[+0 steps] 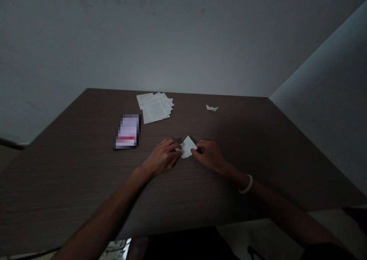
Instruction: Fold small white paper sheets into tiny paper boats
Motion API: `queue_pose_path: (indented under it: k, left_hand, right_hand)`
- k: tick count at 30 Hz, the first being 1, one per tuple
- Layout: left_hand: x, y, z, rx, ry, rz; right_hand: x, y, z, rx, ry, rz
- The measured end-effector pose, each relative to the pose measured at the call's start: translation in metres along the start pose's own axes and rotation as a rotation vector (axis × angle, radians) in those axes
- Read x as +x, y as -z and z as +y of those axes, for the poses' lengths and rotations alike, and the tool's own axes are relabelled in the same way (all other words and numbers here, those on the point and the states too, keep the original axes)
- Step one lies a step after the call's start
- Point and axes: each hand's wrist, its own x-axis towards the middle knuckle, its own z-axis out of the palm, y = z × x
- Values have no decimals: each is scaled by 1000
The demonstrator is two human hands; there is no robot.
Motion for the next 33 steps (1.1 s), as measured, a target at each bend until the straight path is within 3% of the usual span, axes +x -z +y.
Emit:
queue_pose_path:
  k: [5, 9, 12, 15, 17, 33]
  left_hand:
    - [0, -2, -1, -134, -20, -38]
    - [0, -4, -1, -226, -24, 1]
    - [0, -5, 0, -261, -27, 43]
    - [1, -5, 1, -265, -17, 55]
    - [1, -4, 1, -264, -16, 47]
    - [-3, -8, -3, -228, 10, 4]
  right_hand:
    - [-5, 2, 2, 24, -85, -35]
    - [-8, 4, -2, 23, -91, 49]
    - [-7, 6, -3, 13, 61, 72]
    - [-5, 5, 0, -13, 245, -11]
    - [-5, 3, 4, -24, 286, -53]
    - [-14, -1, -1, 13, 163, -40]
